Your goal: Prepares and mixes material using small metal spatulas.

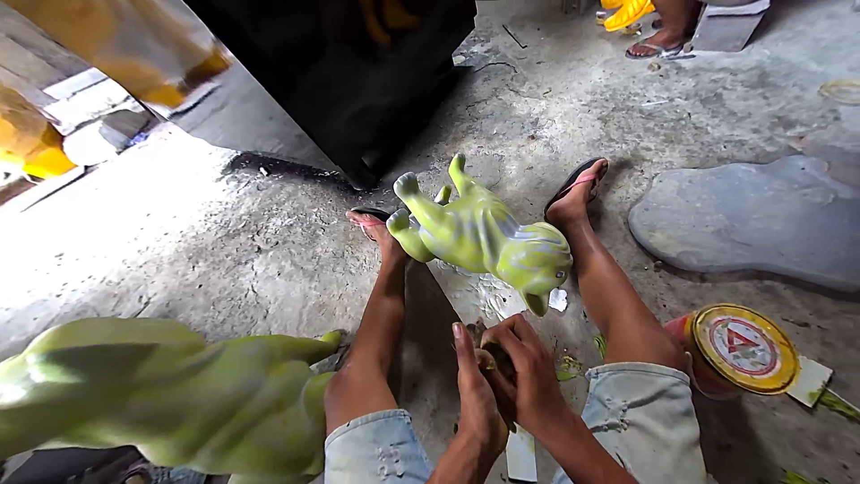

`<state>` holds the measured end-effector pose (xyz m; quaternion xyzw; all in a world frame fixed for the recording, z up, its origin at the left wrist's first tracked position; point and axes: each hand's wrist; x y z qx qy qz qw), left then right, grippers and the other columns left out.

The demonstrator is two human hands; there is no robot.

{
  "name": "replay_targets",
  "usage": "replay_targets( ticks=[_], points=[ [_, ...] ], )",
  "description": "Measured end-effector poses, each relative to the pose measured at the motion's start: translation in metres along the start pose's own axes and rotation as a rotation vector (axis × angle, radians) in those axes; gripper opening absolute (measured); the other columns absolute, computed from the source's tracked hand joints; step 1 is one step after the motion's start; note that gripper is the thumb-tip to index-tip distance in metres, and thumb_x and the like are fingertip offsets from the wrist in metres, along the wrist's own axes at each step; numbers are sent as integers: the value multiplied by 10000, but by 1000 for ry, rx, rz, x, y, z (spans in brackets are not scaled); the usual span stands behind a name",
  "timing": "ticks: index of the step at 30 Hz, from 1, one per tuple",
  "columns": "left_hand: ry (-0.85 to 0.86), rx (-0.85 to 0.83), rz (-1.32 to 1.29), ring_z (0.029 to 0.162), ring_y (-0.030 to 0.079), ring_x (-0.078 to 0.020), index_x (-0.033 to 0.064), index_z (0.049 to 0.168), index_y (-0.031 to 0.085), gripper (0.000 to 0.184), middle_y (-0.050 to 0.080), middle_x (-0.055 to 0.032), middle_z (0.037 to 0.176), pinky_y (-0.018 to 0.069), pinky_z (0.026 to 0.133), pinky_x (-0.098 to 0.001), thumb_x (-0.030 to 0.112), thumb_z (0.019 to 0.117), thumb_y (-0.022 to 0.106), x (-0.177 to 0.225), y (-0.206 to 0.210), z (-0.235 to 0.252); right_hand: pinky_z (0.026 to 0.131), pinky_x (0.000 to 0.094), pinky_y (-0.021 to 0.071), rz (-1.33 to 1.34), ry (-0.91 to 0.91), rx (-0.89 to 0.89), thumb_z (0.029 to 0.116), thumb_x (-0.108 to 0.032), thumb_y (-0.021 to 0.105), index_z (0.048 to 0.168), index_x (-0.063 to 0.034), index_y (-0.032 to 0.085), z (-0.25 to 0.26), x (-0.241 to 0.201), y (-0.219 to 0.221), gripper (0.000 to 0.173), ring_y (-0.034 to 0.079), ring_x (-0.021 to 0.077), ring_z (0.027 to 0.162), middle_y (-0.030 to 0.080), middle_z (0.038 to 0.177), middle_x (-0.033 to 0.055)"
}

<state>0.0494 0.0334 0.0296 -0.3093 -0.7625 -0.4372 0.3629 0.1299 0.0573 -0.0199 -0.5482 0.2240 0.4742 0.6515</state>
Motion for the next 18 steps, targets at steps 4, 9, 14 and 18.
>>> replay_targets(
  ticks=[4, 9, 14, 18],
  points=[
    [-91, -80, -129, 979, 716, -210, 41, 1191, 655, 677, 724, -148, 1040, 613, 869, -403, 602, 1064, 300, -3, 1, 7, 915, 379, 566, 372, 101, 3, 1047, -330, 556, 1092, -140, 733, 7, 8, -26, 264, 635, 141, 1052, 663, 1088, 12],
    [-310, -52, -82, 986, 724, -337, -35, 1338, 517, 405, 698, -252, 1156, 622, 818, -477, 20, 948, 610, -12, -25, 35, 978, 398, 564, 572, 238, 329, 912, -98, 618, 1493, -115, 512, 12, 28, -100, 591, 617, 224, 1224, 603, 1413, 81],
    [-242, -187, -42, 946, 724, -353, -58, 1250, 597, 417, 702, -260, 1081, 622, 848, -515, 37, 885, 776, -15, -20, 37, 815, 350, 625, 491, 141, 326, 895, -92, 756, 1110, -57, 746, -31, 28, -122, 218, 713, 188, 948, 739, 1069, 66],
    [-35, -211, 76, 978, 724, -340, -84, 1259, 582, 435, 707, -240, 1103, 625, 880, -478, 38, 890, 778, -26, -14, 38, 932, 371, 584, 520, 125, 93, 765, 92, 637, 1027, -93, 608, -62, 18, -111, 322, 643, 210, 1173, 655, 1275, 94]
  ],
)
Point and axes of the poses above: each hand's wrist, its own z-axis towards the middle knuckle, its own y-axis out of the palm, x = y × z
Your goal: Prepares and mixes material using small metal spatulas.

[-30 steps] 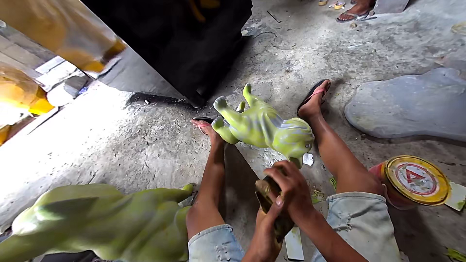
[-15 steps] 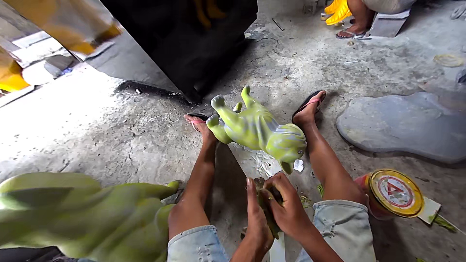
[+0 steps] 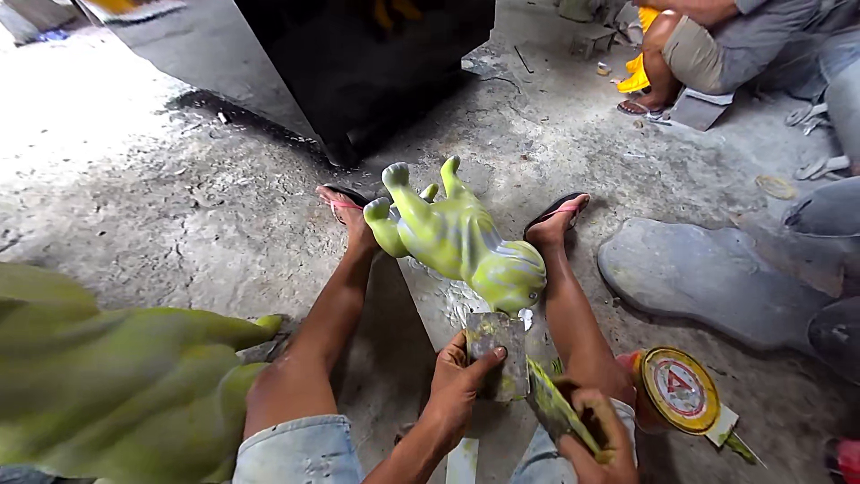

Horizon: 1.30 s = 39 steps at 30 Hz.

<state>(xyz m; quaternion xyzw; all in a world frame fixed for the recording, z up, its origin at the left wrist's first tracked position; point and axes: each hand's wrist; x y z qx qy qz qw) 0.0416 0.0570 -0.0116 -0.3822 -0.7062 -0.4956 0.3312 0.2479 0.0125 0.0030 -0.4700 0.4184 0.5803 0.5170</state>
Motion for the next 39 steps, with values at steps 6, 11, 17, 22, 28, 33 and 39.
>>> replay_targets(
  ticks=[6, 11, 17, 22, 28, 33, 39],
  points=[
    [111, -70, 309, 1108, 702, -214, 14, 1451, 418, 901, 695, -97, 1223, 617, 977, -380, 277, 761, 934, -19, -5, -1, 975, 335, 568, -124, 306, -59, 795, 48, 672, 1474, 16, 297, -14, -24, 35, 776, 582, 153, 1241, 505, 1420, 128],
    [44, -210, 306, 1151, 683, -205, 47, 1489, 370, 905, 668, -83, 1279, 604, 1005, -376, 261, 795, 911, -20, -11, -5, 1175, 312, 439, -160, 335, -43, 859, -204, 817, 1629, -26, 193, -1, -16, 48, 1007, 426, 146, 1461, 345, 1645, 123],
    [3, -262, 384, 1273, 603, -136, 43, 1560, 293, 1025, 594, -53, 1407, 528, 1098, -318, 297, 786, 915, -22, -17, -9, 1144, 309, 459, -144, 456, 45, 738, -430, 902, 1621, -51, 219, 7, -6, 61, 1179, 459, 148, 1425, 402, 1595, 126],
    [-26, -376, 282, 1218, 648, -182, 46, 1539, 299, 917, 626, -69, 1359, 571, 1050, -365, 156, 830, 870, -22, -19, -10, 1117, 329, 484, -67, 561, 148, 700, -439, 921, 1611, -115, 271, 10, 2, 67, 1165, 488, 155, 1399, 432, 1575, 99],
    [-13, -484, 322, 1221, 639, -176, 18, 1503, 356, 890, 635, -74, 1335, 556, 1065, -372, 96, 790, 882, -30, -19, -17, 905, 437, 618, 227, 815, 230, 840, -282, 819, 1440, -25, 489, 18, 10, 63, 732, 703, 253, 1085, 685, 1243, 157],
    [63, -472, 396, 1164, 668, -166, 53, 1429, 473, 767, 681, -49, 1257, 574, 1036, -376, 217, 810, 895, -29, -23, -13, 885, 431, 606, 552, 784, -73, 957, -626, 545, 1448, -87, 460, 10, 30, 36, 734, 697, 216, 1061, 692, 1208, 110],
    [95, -125, 443, 1102, 694, -150, 129, 1413, 480, 771, 700, -14, 1196, 608, 979, -365, 286, 790, 907, -34, -34, 0, 1056, 391, 533, 448, 516, 13, 843, -363, 814, 1590, 10, 247, -6, 12, 42, 1009, 612, 198, 1255, 567, 1436, 146]
  ],
)
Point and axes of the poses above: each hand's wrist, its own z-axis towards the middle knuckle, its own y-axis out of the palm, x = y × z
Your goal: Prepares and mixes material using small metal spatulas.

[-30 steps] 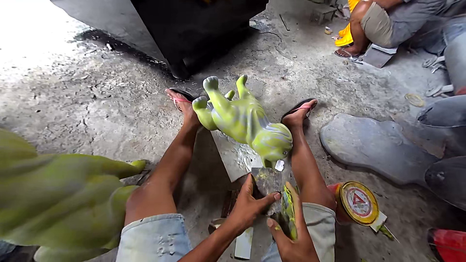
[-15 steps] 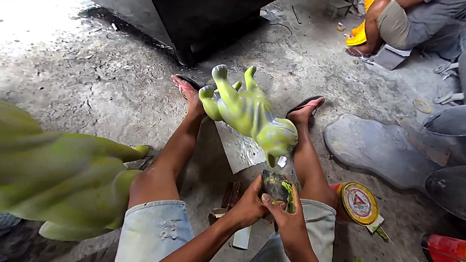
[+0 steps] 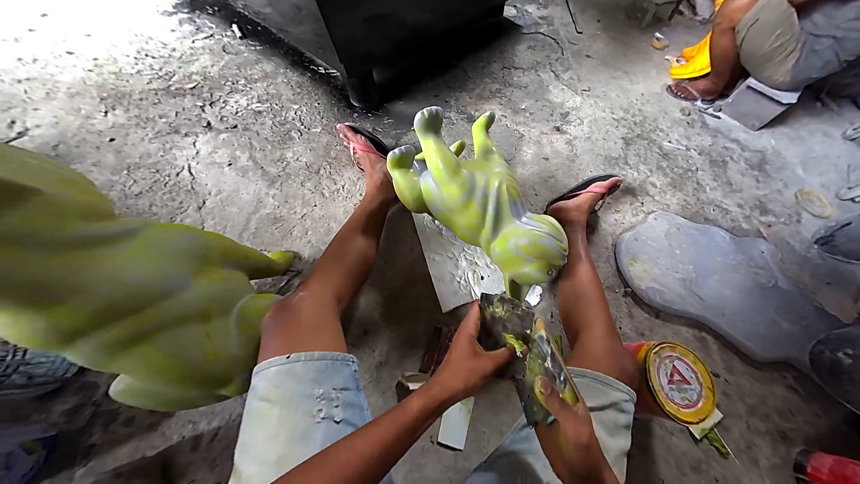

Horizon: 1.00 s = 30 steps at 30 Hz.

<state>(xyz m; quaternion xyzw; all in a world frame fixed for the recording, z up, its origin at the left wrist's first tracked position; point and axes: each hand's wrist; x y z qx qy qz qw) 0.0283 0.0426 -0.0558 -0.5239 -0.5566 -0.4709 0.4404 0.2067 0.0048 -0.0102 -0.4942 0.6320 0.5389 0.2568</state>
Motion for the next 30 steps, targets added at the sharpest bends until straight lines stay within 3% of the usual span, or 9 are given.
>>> replay_targets(
  ticks=[7, 11, 13, 15, 17, 19, 23, 27, 30],
  points=[
    [3, -123, -16, 1124, 673, -124, 79, 1464, 404, 841, 661, -34, 1252, 595, 990, -334, 333, 820, 882, 1, 21, -16, 1006, 385, 560, -58, -7, 144, 856, -352, 783, 1589, -34, 307, 12, 3, 3, 930, 637, 218, 1217, 592, 1408, 160],
    [57, -308, 37, 1193, 641, -112, 51, 1481, 395, 873, 643, -40, 1306, 558, 1052, -321, 325, 815, 890, 4, 25, -17, 992, 442, 553, 70, 90, 106, 989, -451, 521, 1573, -130, 379, 25, -1, -7, 681, 636, 240, 1209, 614, 1375, 152],
    [102, -402, 87, 1204, 631, -107, 54, 1464, 434, 805, 644, -34, 1305, 546, 1064, -327, 302, 837, 874, 12, 24, -12, 900, 450, 595, 200, 131, 56, 989, -592, 447, 1480, -118, 460, 27, -7, -10, 683, 686, 234, 1102, 677, 1249, 145],
    [111, -286, 132, 1108, 675, -109, 93, 1378, 540, 668, 698, -9, 1200, 581, 996, -354, 296, 835, 870, 24, 15, -1, 927, 437, 587, 184, 73, 27, 966, -612, 519, 1521, -99, 388, 23, -9, -15, 767, 670, 216, 1137, 651, 1301, 130],
    [107, -105, 164, 1058, 696, -101, 163, 1355, 558, 642, 716, 32, 1149, 616, 946, -360, 338, 826, 877, 27, 4, 13, 998, 388, 560, 37, -49, 94, 963, -431, 611, 1569, -19, 296, 16, -6, -13, 798, 632, 178, 1205, 592, 1395, 128],
    [108, -56, 152, 1060, 696, -98, 187, 1373, 523, 693, 709, 42, 1157, 621, 933, -349, 356, 810, 890, 26, 6, 22, 1015, 360, 556, -47, -173, 185, 904, -238, 709, 1499, 71, 375, 13, -1, -6, 750, 642, 167, 1196, 613, 1362, 154],
    [73, -57, 154, 1107, 672, -80, 195, 1401, 491, 772, 685, 45, 1204, 599, 967, -323, 396, 781, 905, 17, 16, 28, 1104, 351, 498, -195, -243, 149, 853, -157, 776, 1578, 35, 279, 20, 1, -2, 900, 553, 196, 1336, 491, 1515, 177],
    [41, -158, 68, 1113, 671, -98, 166, 1442, 455, 793, 682, 19, 1216, 588, 983, -320, 315, 798, 894, 8, 34, 15, 1056, 358, 536, -210, -267, 197, 806, -121, 808, 1604, -13, 250, 25, -1, -6, 980, 585, 212, 1296, 510, 1495, 164],
    [19, -256, 25, 1093, 677, -103, 143, 1423, 453, 758, 679, 4, 1195, 594, 964, -316, 314, 817, 875, 9, 44, 2, 1038, 388, 563, -197, -243, 176, 806, -140, 829, 1577, -11, 333, 29, -12, -13, 926, 623, 234, 1259, 576, 1441, 160]
  ],
)
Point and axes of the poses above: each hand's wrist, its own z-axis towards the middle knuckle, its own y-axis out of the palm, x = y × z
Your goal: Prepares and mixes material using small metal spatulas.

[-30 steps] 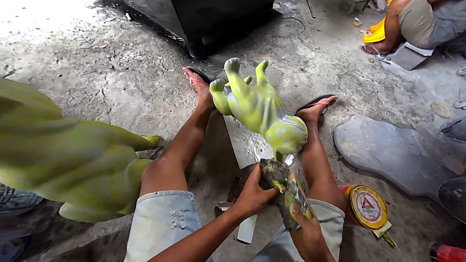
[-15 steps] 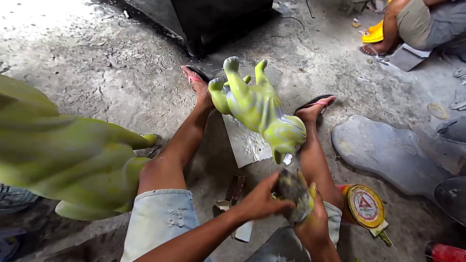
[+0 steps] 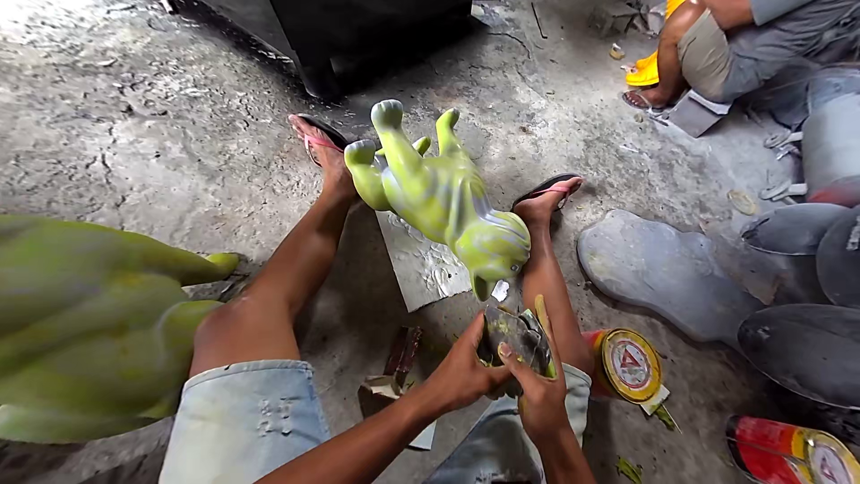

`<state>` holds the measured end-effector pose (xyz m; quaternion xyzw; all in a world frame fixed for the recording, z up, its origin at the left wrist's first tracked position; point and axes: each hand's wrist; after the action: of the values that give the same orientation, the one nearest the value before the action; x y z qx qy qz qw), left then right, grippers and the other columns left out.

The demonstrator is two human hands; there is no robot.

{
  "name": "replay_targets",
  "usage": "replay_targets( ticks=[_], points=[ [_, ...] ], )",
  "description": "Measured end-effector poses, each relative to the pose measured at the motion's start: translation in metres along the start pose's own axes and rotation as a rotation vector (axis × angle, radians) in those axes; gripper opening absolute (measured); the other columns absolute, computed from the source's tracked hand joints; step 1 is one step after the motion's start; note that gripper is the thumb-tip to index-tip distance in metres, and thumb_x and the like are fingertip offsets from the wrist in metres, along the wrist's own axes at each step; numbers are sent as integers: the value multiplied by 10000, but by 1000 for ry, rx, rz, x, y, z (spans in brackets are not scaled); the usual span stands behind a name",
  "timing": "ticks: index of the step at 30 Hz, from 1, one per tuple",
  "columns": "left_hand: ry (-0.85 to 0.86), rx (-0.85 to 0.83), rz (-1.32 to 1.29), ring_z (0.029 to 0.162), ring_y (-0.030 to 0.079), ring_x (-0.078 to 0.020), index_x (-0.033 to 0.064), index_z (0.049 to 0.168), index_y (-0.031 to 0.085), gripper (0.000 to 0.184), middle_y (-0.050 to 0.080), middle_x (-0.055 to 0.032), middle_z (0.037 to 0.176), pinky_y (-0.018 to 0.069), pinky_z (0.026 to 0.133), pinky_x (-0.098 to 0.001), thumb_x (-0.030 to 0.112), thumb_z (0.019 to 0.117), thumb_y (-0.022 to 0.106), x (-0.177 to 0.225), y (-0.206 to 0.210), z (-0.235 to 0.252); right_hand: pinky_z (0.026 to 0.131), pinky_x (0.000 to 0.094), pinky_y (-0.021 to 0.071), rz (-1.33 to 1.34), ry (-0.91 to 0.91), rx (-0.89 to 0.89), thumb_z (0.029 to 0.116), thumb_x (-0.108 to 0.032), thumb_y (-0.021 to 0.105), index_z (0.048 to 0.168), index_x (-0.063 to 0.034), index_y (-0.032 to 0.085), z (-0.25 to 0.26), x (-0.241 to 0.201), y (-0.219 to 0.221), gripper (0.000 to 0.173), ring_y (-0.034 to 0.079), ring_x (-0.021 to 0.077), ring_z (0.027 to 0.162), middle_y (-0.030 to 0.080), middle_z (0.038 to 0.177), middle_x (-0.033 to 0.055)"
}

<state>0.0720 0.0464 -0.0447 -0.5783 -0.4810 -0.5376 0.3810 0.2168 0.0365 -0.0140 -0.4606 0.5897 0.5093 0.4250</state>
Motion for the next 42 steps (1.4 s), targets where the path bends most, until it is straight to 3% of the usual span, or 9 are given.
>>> replay_targets(
  ticks=[3, 6, 11, 15, 21, 26, 31, 35, 42],
  points=[
    [38, -70, 55, 1111, 670, -97, 130, 1413, 470, 764, 679, 8, 1206, 585, 989, -314, 366, 815, 883, 3, 2, 0, 964, 410, 587, 108, 168, 65, 855, -241, 752, 1470, 21, 448, 5, -4, -6, 734, 676, 234, 1137, 655, 1287, 175],
    [81, 6, 111, 1040, 695, -103, 148, 1346, 559, 636, 715, 21, 1128, 607, 938, -344, 328, 826, 876, 22, -11, 9, 1002, 380, 555, 200, 154, -22, 906, -299, 706, 1539, 13, 339, 2, -6, -15, 795, 644, 192, 1181, 612, 1352, 151],
    [88, 160, 151, 1090, 681, -89, 195, 1429, 477, 774, 690, 40, 1196, 610, 953, -339, 363, 800, 896, 24, -19, 21, 972, 370, 585, 174, 23, 7, 820, -197, 834, 1413, 72, 454, -6, -9, 0, 754, 683, 192, 1110, 675, 1218, 162],
    [62, 79, 101, 1057, 686, -96, 176, 1413, 478, 723, 695, 25, 1161, 605, 936, -329, 309, 820, 870, 22, -9, 16, 1014, 377, 569, 91, 50, 42, 780, -226, 874, 1574, -21, 316, -2, -6, 5, 992, 636, 213, 1220, 594, 1395, 154],
    [29, -25, 98, 1115, 663, -80, 154, 1453, 432, 773, 668, 17, 1219, 580, 986, -298, 321, 833, 862, 19, -3, 8, 1048, 408, 556, 27, 83, 73, 798, -263, 858, 1563, -104, 413, 6, -8, 8, 899, 606, 238, 1284, 575, 1454, 125],
    [88, -184, 52, 1200, 635, -115, 71, 1459, 424, 810, 644, -31, 1297, 552, 1053, -320, 282, 825, 882, 26, 3, 3, 848, 432, 617, 191, 398, 3, 956, -420, 594, 1383, -21, 517, 11, -15, -8, 590, 719, 238, 997, 707, 1134, 168],
    [41, 208, 21, 1007, 726, -151, 148, 1338, 557, 662, 735, -1, 1106, 640, 901, -378, 308, 797, 905, 42, -18, 19, 1113, 319, 496, -137, 39, -188, 913, -288, 766, 1566, 49, 313, -4, -26, -19, 864, 553, 151, 1346, 517, 1522, 129],
    [4, 234, 1, 1033, 720, -156, 170, 1394, 495, 769, 723, -4, 1141, 635, 918, -370, 327, 774, 923, 30, -21, 26, 1122, 304, 498, -425, -24, -229, 862, -364, 823, 1588, 4, 307, -4, -26, -9, 963, 533, 137, 1372, 498, 1545, 110],
    [-45, 58, -20, 1139, 682, -141, 133, 1455, 452, 849, 689, -10, 1243, 593, 1008, -343, 324, 775, 922, 20, -20, 22, 1073, 263, 512, -423, 110, -79, 732, -466, 899, 1582, 2, 278, -3, -20, 5, 1152, 567, 104, 1307, 538, 1475, 118]
  ],
)
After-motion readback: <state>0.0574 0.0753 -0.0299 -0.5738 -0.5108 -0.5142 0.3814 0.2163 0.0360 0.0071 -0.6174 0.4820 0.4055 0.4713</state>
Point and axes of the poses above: each hand's wrist, its own z-axis towards the middle knuckle, its own y-axis out of the palm, x = y × z
